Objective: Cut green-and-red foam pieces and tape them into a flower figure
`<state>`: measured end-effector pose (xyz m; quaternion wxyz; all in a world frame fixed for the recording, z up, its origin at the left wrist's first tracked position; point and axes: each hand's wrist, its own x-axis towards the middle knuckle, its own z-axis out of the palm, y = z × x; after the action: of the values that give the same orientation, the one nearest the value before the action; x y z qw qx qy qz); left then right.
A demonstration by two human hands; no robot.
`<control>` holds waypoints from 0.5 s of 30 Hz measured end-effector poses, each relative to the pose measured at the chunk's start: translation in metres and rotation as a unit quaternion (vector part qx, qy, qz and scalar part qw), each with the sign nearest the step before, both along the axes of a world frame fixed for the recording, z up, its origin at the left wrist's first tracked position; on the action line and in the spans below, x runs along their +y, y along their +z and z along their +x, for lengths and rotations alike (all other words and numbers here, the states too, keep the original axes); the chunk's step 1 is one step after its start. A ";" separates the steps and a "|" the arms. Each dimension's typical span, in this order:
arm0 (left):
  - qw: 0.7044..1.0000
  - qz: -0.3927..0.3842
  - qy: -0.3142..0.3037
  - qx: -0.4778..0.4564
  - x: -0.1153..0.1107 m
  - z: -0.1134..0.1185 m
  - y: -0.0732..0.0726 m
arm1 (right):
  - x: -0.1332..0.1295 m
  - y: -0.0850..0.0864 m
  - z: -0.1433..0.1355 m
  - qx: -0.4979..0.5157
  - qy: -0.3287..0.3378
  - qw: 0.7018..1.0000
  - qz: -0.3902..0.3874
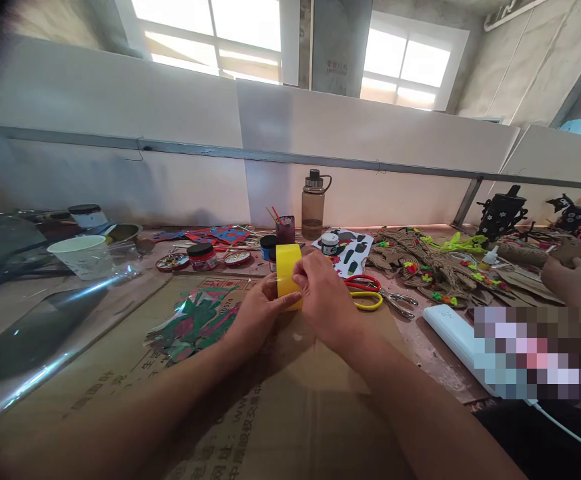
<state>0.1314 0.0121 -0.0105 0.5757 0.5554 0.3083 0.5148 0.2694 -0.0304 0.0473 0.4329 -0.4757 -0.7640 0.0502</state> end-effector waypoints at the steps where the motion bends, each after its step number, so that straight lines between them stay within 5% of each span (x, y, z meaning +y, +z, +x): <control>1: 1.000 0.001 0.001 -0.003 0.000 0.001 -0.001 | 0.002 -0.001 0.000 0.008 -0.001 1.000 0.017; 8: 0.999 0.015 0.007 0.029 0.002 0.003 -0.009 | 0.006 -0.014 -0.003 0.038 -0.030 0.998 0.043; 15: 0.998 0.025 0.035 0.045 0.005 0.000 0.010 | -0.004 -0.016 -0.008 0.031 0.025 0.996 0.079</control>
<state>0.1311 0.0175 -0.0007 0.5285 0.5813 0.3403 0.5168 0.2611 -0.0342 0.0309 0.4914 -0.4186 -0.7636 0.0151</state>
